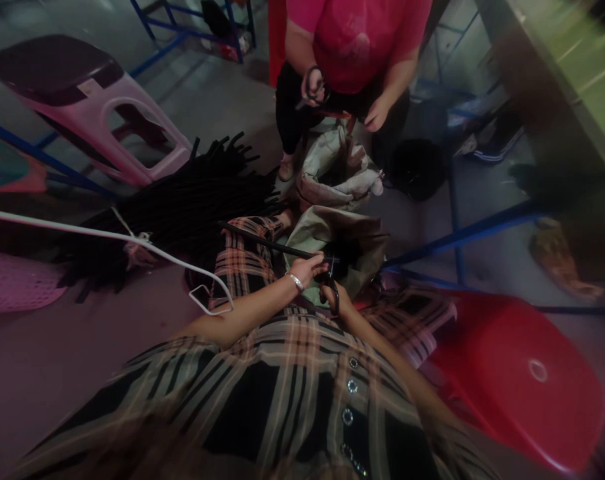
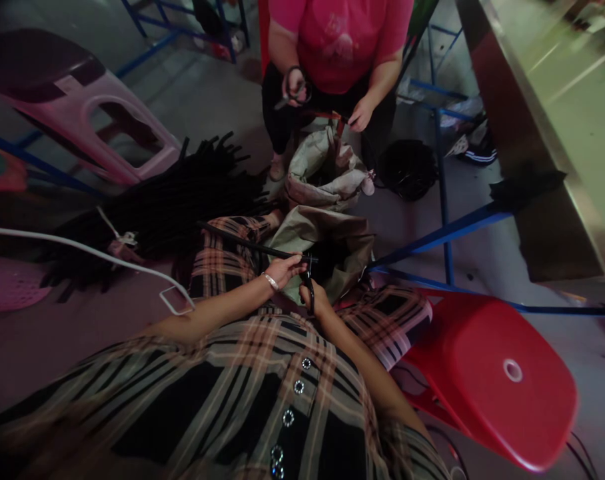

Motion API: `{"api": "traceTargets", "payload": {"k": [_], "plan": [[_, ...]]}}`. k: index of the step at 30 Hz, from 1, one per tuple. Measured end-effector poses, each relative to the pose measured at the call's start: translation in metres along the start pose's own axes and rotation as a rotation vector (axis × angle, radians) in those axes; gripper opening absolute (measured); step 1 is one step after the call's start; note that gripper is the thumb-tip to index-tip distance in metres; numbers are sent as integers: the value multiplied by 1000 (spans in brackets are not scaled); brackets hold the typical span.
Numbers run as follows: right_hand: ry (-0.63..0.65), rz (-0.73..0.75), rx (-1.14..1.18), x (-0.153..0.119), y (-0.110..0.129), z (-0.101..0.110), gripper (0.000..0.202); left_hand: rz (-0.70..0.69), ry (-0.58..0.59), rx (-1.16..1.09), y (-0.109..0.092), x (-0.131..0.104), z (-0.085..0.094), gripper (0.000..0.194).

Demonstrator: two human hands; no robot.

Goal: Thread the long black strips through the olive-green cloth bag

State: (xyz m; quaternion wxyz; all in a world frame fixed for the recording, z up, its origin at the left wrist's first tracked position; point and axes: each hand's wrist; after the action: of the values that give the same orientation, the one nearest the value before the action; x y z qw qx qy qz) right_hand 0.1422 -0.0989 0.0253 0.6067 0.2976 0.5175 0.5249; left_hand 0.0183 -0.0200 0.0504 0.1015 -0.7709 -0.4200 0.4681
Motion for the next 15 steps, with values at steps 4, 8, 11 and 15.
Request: {"api": "traceTargets", "payload": {"k": [4,8,11,15], "plan": [[-2,-32,-26,1,-1,0,17,2,-8,-11,0,0,0,14],[18,-27,-33,2,-3,1,17,10,-24,-9,-1,0,0,12],[22,-23,-35,3,-3,1,17,12,-26,-7,-1,0,0,11],[11,-21,-21,2,-1,0,18,12,-28,-12,-2,-1,-2,11]]}}
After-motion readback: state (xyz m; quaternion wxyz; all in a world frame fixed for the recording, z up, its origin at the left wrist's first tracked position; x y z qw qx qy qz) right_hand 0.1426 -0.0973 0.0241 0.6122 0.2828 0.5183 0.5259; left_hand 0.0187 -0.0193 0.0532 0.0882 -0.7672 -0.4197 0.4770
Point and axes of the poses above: each hand's wrist, its own x-axis towards the middle knuckle, its own z-axis out of the back of the hand, y = z × x, and after that the axes turned 4 degrees about z, right-handed
